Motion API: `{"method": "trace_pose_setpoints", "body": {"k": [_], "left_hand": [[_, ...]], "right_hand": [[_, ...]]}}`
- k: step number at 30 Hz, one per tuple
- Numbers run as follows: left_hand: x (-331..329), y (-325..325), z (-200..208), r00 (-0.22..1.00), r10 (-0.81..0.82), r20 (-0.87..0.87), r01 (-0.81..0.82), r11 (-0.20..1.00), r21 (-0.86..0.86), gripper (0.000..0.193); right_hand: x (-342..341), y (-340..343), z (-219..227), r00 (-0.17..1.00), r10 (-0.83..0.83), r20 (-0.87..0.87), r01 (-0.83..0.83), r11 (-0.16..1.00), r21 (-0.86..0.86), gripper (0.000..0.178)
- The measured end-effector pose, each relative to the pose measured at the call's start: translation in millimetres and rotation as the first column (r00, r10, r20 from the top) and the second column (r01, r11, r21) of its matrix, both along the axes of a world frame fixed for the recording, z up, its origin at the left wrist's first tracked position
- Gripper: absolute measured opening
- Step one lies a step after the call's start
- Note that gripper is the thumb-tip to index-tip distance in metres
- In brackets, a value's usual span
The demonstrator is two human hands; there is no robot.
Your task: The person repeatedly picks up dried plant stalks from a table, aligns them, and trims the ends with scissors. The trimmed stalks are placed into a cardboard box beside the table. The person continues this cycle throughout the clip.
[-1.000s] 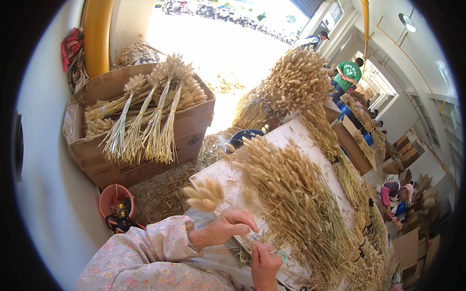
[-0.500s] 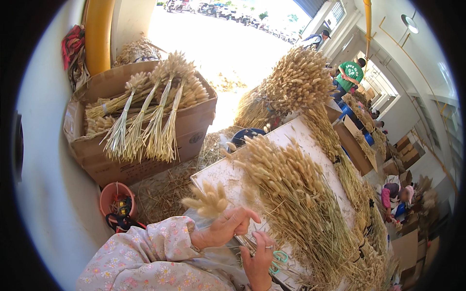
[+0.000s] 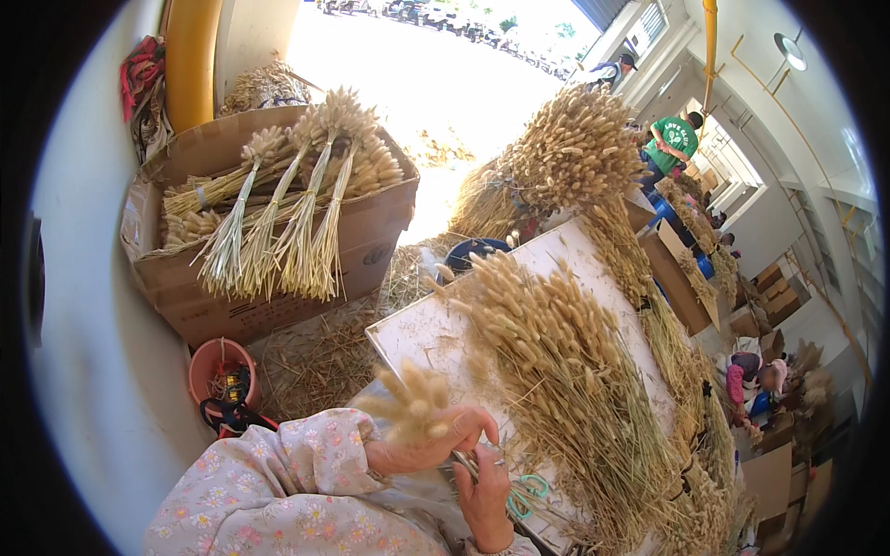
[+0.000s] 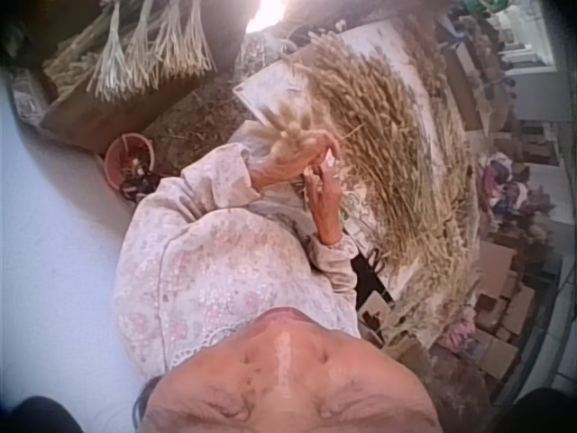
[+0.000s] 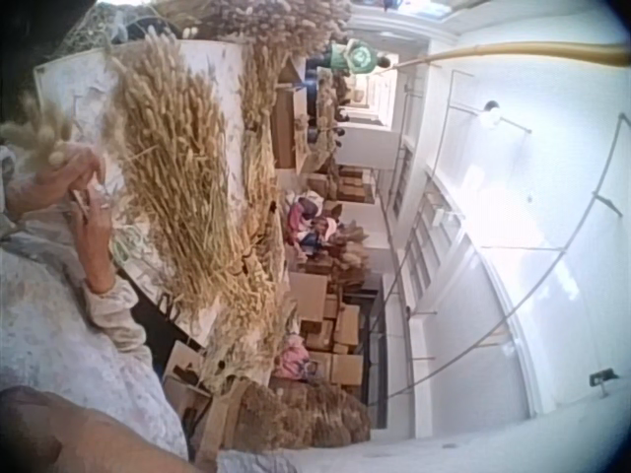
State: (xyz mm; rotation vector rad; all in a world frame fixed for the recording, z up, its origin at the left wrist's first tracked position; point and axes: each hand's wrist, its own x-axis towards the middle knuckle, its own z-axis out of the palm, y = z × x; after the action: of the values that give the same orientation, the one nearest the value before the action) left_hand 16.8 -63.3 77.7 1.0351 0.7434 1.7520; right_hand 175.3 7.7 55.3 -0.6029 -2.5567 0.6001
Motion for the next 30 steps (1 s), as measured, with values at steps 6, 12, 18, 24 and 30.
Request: {"method": "trace_pose_setpoints", "body": {"k": [6, 12, 18, 24, 30], "left_hand": [[5.1, 8.0, -9.5, 0.993, -0.049, 0.111, 0.036, 0.992, 0.12, 0.047], [4.3, 5.1, -5.5, 0.993, -0.068, 0.098, 0.056, 0.991, 0.119, 0.048], [3.1, 0.2, 0.7, 0.997, 0.016, -0.072, -0.019, 0.999, -0.049, 0.046], [-5.5, 7.9, -5.9, 0.942, 0.016, 0.335, -0.027, 0.999, 0.03, 0.041], [-46.2, 13.0, -31.5, 0.545, 0.12, 0.83, -0.068, 0.993, -0.099, 0.041]], "right_hand": [[-2.8, 4.8, 13.2, 0.989, 0.06, -0.138, -0.059, 0.998, 0.009, 0.052], [-1.9, 6.6, 12.5, 0.995, 0.076, -0.07, -0.077, 0.997, -0.022, 0.054], [2.9, 9.3, -4.9, 1.0, 0.021, 0.012, -0.021, 0.999, -0.043, 0.046], [10.7, 20.3, -1.1, 0.995, -0.055, 0.088, 0.043, 0.99, 0.137, 0.027], [41.2, 15.8, 47.7, 0.98, -0.177, 0.093, 0.116, 0.883, 0.455, 0.021]]}}
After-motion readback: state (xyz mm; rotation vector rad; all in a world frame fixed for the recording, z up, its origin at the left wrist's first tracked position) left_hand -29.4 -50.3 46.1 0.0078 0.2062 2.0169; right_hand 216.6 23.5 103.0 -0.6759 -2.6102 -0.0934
